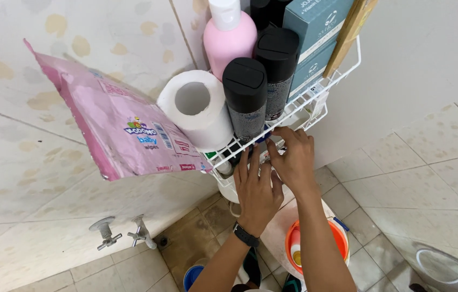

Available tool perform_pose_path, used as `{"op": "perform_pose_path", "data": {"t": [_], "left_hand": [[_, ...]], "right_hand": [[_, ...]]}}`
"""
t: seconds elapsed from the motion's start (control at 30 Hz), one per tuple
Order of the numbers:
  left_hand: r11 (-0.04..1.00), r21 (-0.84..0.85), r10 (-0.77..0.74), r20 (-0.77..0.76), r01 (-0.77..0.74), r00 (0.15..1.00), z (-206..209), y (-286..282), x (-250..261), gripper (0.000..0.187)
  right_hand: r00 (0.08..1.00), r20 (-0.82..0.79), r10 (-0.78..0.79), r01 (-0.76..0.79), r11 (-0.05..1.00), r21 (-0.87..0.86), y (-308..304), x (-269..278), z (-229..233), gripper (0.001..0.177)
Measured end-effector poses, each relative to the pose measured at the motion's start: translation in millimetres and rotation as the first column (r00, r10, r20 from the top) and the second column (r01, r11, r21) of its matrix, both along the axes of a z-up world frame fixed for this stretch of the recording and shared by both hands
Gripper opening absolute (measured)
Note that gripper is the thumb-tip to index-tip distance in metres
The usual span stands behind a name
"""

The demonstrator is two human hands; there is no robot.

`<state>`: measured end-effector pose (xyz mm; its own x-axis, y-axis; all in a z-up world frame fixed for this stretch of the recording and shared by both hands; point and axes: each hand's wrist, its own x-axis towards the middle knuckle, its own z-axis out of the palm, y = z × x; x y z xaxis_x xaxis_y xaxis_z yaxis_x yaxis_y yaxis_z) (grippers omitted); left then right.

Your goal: Organize and sort various toiletry items from a basket and place them on a shelf

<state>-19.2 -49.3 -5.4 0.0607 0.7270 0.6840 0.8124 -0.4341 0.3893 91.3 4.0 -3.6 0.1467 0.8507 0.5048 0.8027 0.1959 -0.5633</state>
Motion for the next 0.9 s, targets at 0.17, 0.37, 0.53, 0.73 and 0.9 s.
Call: {"op": "perform_pose_path", "data": {"t": [0.17,0.37,0.53,0.73,0.9], "left_hand": [[1.000,-0.002,-0.012,-0.001,0.012,1.000,1,0,-1,0.010],[1.000,0.000,-0.025,0.003,0.025,1.000,7,0,-3,0.011],[1.000,0.008,-0.021,-0.003,0.021,1.000,5,-2,-5,0.015],[0.996,-0.027,-0.088,0.005,0.088,0.996,10,-15,-10,0.018],[0.991,-0.032,-0.129,0.075,0.132,0.989,-5,-24,-12,0.015]], "right_hand": [[1.000,-0.021,-0.004,0.003,1.000,-0.017,0,1,-3,0.017],[0.998,-0.061,-0.022,0.017,0.996,-0.093,-7,-7,9,0.023],[0.997,-0.077,-0.029,0.022,0.996,-0.091,-11,-12,17,0.027],[0.997,-0.083,-0.001,-0.001,1.000,-0.028,-24,-10,26,0.027],[0.999,0.007,-0.037,0.037,0.999,0.007,-29,-13,26,0.016]]}}
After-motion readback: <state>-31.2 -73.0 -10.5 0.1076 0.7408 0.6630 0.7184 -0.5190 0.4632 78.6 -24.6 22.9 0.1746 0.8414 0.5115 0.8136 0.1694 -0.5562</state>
